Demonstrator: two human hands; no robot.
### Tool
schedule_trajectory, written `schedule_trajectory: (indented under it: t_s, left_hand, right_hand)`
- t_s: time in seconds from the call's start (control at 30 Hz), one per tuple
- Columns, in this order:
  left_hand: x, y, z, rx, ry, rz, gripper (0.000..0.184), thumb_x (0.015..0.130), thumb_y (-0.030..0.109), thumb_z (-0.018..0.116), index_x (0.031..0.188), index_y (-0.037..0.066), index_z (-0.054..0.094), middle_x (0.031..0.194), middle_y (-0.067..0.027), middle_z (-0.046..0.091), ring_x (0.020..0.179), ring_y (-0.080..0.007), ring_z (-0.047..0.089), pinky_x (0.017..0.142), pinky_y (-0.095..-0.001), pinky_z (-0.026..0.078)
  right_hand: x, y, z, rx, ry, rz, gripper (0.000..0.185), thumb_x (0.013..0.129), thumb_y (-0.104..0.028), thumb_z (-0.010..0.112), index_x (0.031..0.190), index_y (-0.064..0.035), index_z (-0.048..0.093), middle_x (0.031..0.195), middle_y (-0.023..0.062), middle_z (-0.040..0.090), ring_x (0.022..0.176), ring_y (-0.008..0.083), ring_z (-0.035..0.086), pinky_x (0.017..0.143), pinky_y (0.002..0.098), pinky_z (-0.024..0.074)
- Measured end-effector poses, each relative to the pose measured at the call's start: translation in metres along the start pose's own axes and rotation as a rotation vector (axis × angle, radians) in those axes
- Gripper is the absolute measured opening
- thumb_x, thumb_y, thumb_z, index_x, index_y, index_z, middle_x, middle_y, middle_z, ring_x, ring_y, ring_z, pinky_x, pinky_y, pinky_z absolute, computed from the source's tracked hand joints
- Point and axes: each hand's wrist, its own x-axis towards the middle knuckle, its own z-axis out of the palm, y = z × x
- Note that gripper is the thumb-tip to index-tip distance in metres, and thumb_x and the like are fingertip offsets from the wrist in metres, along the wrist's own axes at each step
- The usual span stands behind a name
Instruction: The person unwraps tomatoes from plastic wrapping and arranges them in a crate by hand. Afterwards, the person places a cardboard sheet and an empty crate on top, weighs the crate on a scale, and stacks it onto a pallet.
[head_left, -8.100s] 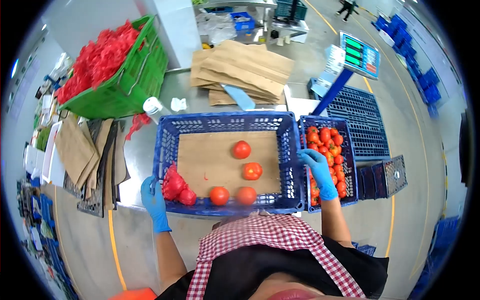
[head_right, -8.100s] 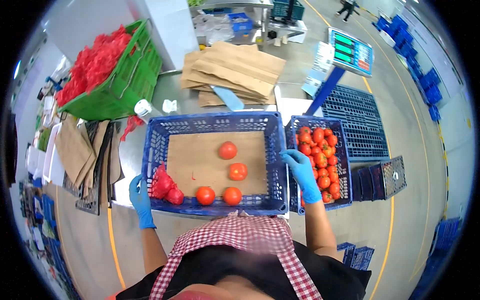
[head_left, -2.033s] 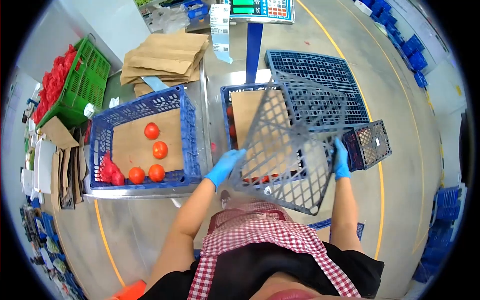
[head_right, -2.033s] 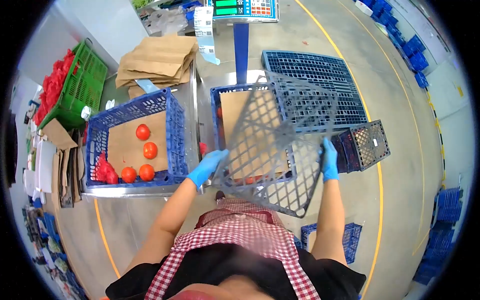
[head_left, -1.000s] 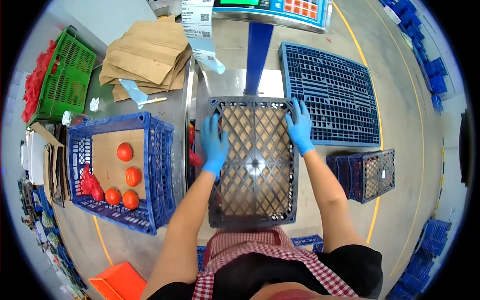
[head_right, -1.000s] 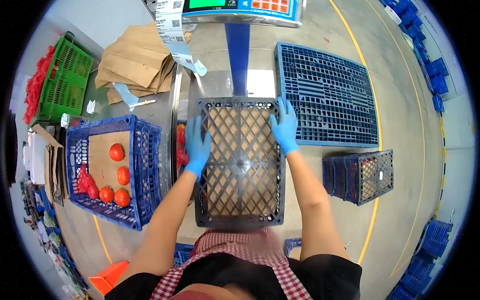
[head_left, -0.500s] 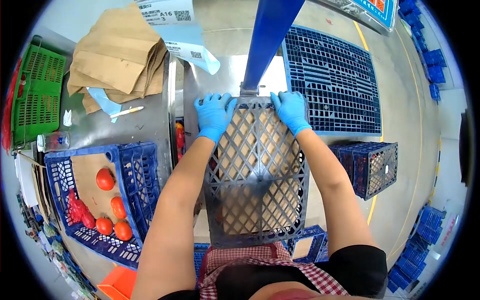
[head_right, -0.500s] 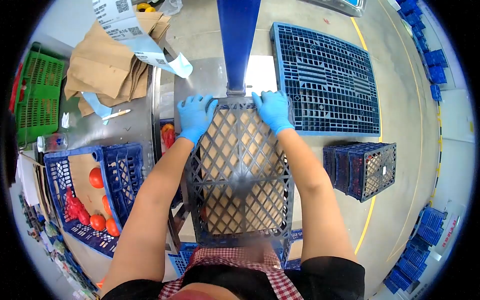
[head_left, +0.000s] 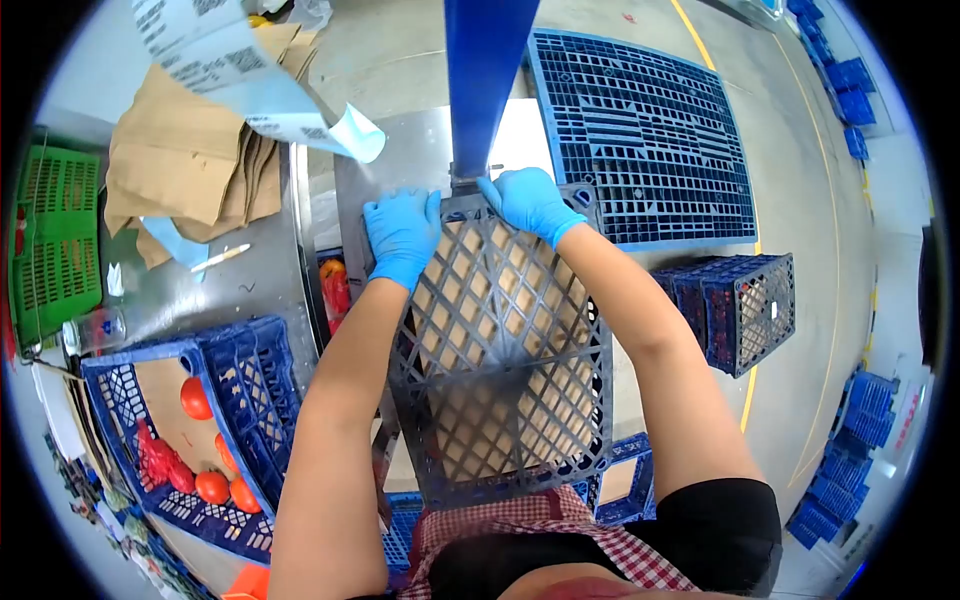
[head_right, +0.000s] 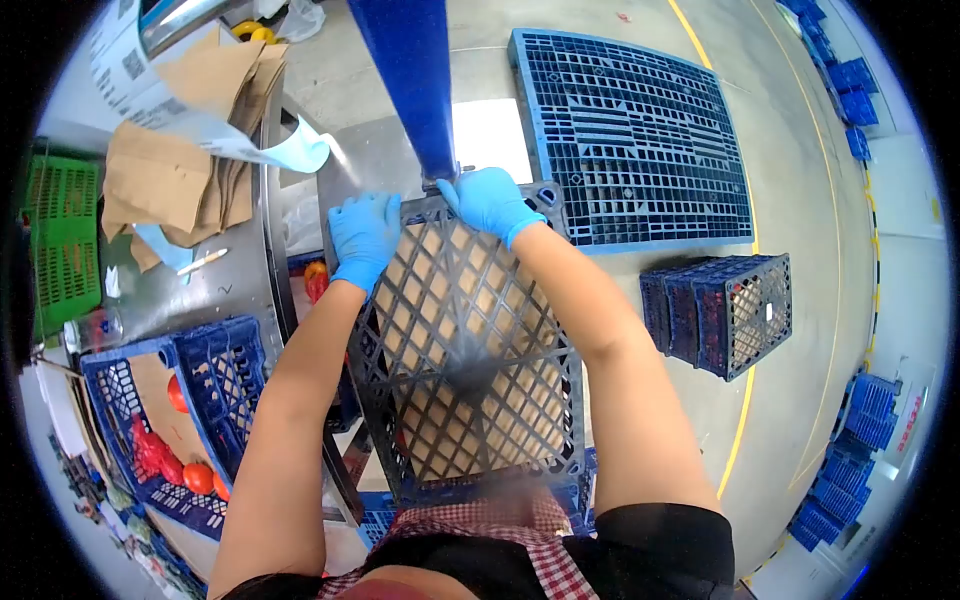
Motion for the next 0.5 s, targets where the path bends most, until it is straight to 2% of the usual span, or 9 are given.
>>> schedule_trajectory:
  t_s: [0.1,0.13,0.23,0.27,0.3,0.37,0.43,0.47,0.5]
  left_hand:
    - [0.000,-0.002,0.004,-0.007,0.006,0.027,0.026,0.088,0.034,0.048,0.082,0.012,0.061,0.078,-0.0089,0.059,0.077,-0.0274,0.056,0.068,-0.0398,0.036]
    - [0.000,-0.002,0.004,-0.058,0.031,0.027,0.024,0.087,0.032,0.050,0.085,0.011,0.061,0.082,-0.0095,0.059,0.080,-0.0278,0.056,0.071,-0.0405,0.037]
    - [-0.003,-0.004,0.002,-0.255,0.150,0.024,0.021,0.086,0.025,0.054,0.096,0.008,0.060,0.096,-0.0120,0.058,0.091,-0.0300,0.054,0.080,-0.0422,0.039]
    - [-0.006,-0.006,0.000,-0.354,0.200,0.024,0.022,0.085,0.022,0.056,0.100,0.007,0.059,0.101,-0.0136,0.057,0.095,-0.0313,0.053,0.084,-0.0426,0.039]
    - [-0.010,-0.006,-0.006,-0.452,0.251,0.032,0.025,0.084,0.020,0.058,0.105,0.006,0.059,0.106,-0.0151,0.056,0.099,-0.0327,0.052,0.087,-0.0429,0.039]
    - [-0.029,-0.005,-0.027,-0.428,0.399,-0.068,0.033,0.081,0.016,0.061,0.112,0.003,0.057,0.114,-0.0200,0.053,0.107,-0.0373,0.048,0.093,-0.0446,0.036]
    - [-0.066,-0.007,-0.050,-0.482,0.468,-0.342,0.035,0.082,0.020,0.062,0.112,0.003,0.057,0.115,-0.0220,0.052,0.108,-0.0402,0.046,0.093,-0.0458,0.036]
    - [-0.088,-0.013,-0.045,-0.401,0.494,-0.470,0.034,0.084,0.024,0.060,0.111,0.003,0.057,0.112,-0.0209,0.054,0.106,-0.0394,0.048,0.091,-0.0457,0.037]
    - [-0.109,-0.018,-0.031,-0.324,0.510,-0.602,0.034,0.086,0.027,0.058,0.110,0.003,0.057,0.109,-0.0197,0.056,0.104,-0.0386,0.050,0.089,-0.0455,0.039]
  right_hand:
    - [0.000,-0.006,-0.014,0.057,-0.033,0.008,0.052,0.094,-0.038,0.034,0.066,-0.0067,0.065,0.063,0.0144,0.062,0.056,0.0333,0.059,0.060,0.0437,0.0483]
    - [-0.002,-0.009,-0.021,0.044,-0.108,0.064,0.048,0.093,-0.038,0.036,0.073,-0.0072,0.067,0.072,0.0148,0.064,0.069,0.0328,0.061,0.073,0.0439,0.0473]
    - [-0.008,-0.006,0.006,-0.067,0.351,-0.050,0.041,0.092,-0.037,0.039,0.083,-0.0075,0.066,0.085,0.0154,0.063,0.089,0.0322,0.058,0.090,0.0466,0.0388]
    - [-0.013,-0.011,-0.001,0.020,0.260,0.040,0.035,0.091,-0.036,0.042,0.093,-0.0080,0.063,0.098,0.0145,0.060,0.103,0.0316,0.051,0.101,0.0504,0.0262]
    - [-0.020,-0.014,0.003,0.085,0.438,0.085,0.035,0.090,-0.037,0.045,0.098,-0.0068,0.061,0.102,0.0143,0.059,0.104,0.0310,0.050,0.100,0.0515,0.0260]
    - [-0.041,-0.020,0.006,0.035,0.753,0.254,0.040,0.086,-0.036,0.052,0.110,-0.0045,0.057,0.109,0.0157,0.056,0.108,0.0334,0.048,0.099,0.0540,0.0250]
    - [-0.093,-0.024,-0.014,0.149,0.798,0.440,0.048,0.082,-0.033,0.059,0.118,-0.0020,0.052,0.112,0.0187,0.055,0.108,0.0369,0.048,0.096,0.0516,0.0301]
    - [-0.124,-0.022,-0.038,0.344,0.740,0.413,0.052,0.082,-0.031,0.061,0.122,-0.0009,0.049,0.114,0.0211,0.054,0.106,0.0379,0.049,0.093,0.0463,0.0364]
    - [-0.153,-0.025,-0.027,0.302,0.830,0.504,0.048,0.084,-0.032,0.058,0.119,-0.0005,0.050,0.112,0.0227,0.054,0.101,0.0392,0.052,0.087,0.0440,0.0417]
